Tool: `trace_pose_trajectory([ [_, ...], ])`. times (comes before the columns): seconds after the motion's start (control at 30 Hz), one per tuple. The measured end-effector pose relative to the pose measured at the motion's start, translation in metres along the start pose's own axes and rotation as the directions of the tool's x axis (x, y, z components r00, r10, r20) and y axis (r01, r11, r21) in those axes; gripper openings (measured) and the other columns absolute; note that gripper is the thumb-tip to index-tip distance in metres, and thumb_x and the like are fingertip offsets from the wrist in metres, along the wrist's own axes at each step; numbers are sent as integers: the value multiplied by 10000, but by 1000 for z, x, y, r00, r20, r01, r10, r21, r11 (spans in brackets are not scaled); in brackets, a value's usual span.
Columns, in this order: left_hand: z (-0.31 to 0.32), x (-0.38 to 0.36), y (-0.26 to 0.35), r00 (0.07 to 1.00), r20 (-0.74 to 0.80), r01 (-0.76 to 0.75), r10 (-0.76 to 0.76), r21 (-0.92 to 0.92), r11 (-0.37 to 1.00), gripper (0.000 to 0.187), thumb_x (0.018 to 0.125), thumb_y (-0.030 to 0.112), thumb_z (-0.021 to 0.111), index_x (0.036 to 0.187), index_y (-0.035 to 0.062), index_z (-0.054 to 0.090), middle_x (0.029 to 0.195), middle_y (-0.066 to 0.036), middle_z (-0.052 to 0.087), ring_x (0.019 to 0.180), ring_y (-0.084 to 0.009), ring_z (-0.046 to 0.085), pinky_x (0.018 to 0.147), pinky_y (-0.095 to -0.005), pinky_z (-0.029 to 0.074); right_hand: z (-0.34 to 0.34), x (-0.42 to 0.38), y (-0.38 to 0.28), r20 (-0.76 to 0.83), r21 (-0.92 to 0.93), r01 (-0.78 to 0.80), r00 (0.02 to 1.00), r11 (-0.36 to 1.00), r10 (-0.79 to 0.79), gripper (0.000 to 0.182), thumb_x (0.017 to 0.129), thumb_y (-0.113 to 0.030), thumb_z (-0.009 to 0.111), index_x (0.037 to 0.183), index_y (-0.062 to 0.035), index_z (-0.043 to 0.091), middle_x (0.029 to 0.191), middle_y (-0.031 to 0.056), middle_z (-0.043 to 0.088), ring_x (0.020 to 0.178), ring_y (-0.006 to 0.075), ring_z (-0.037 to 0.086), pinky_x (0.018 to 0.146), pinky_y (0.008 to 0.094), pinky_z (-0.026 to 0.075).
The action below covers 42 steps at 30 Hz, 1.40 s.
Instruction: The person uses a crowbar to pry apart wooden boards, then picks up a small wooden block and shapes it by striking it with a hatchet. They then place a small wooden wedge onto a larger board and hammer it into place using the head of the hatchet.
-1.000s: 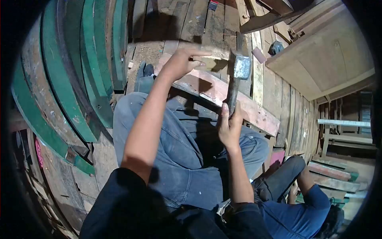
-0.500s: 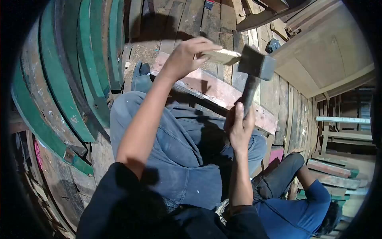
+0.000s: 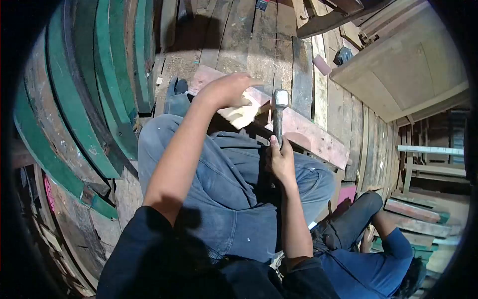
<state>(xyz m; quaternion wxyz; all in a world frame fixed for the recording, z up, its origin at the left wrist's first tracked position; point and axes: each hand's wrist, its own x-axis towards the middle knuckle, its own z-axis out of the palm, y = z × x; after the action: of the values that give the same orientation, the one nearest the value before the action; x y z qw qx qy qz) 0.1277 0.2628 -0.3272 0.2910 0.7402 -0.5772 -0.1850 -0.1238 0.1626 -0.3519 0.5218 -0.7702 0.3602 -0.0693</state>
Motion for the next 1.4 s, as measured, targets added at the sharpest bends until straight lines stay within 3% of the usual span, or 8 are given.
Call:
trace_pose_trajectory([
  [0.07,11,0,-1,995,88,53,-55,23,998,714,633,154,786,1297,172,525,1183,-191,573,1135,-356,521,975,-402,426,2,-10,-12,68,148,-83,995,986,73,282,981,-343,489,912,-75,437,597,-23,392,432,57,364,364,232,319],
  [0.3,36,-5,-12,951,244,135,-189,220,966,545,581,123,791,1103,122,635,1206,-149,537,1147,-342,505,978,-387,429,-2,-7,-32,131,564,-255,967,785,220,276,1002,-328,436,925,-64,457,602,-15,385,409,63,337,356,235,302],
  [0.53,26,1,-21,954,297,14,-32,60,998,323,668,49,727,983,55,656,948,-132,663,932,-296,623,836,-362,484,-23,3,-8,293,940,-321,933,115,207,220,1002,-286,435,940,-79,472,637,-9,364,427,53,275,362,204,236],
  [0.63,-7,-8,-1,998,46,45,-36,-211,977,222,734,79,722,944,45,662,891,-122,677,850,-226,647,766,-322,501,-27,6,-1,380,922,-368,918,-119,110,217,1003,-276,436,929,-75,471,633,-10,360,425,44,269,360,201,233],
  [0.87,-26,-7,-3,952,-210,158,-221,-282,946,272,825,181,691,1058,47,650,933,-138,678,843,-219,661,769,-317,512,-27,5,-1,369,924,-358,926,-132,75,212,996,-278,451,920,-80,464,649,-12,356,448,48,289,376,196,246],
  [1.07,-4,-11,-29,906,-373,311,-199,271,911,385,766,98,664,1148,80,621,1173,-154,568,1094,-360,523,952,-404,433,-28,5,-2,379,910,-360,924,-207,56,203,988,-264,469,904,-79,461,645,-16,348,451,51,290,378,195,249],
  [1.17,14,6,8,928,-371,131,-26,262,956,351,778,119,652,1127,87,625,1118,-154,588,1057,-356,542,920,-411,451,-29,4,-4,379,903,-353,923,-244,69,210,989,-262,464,897,-72,461,643,-17,344,450,50,288,376,196,249],
  [1.4,99,24,26,979,-186,123,-87,190,974,269,848,196,606,1073,49,595,1014,-165,579,957,-355,580,825,-427,483,-30,9,7,396,866,-376,918,-331,-7,222,987,-269,470,905,-63,468,643,-19,346,450,51,290,382,191,254],
])
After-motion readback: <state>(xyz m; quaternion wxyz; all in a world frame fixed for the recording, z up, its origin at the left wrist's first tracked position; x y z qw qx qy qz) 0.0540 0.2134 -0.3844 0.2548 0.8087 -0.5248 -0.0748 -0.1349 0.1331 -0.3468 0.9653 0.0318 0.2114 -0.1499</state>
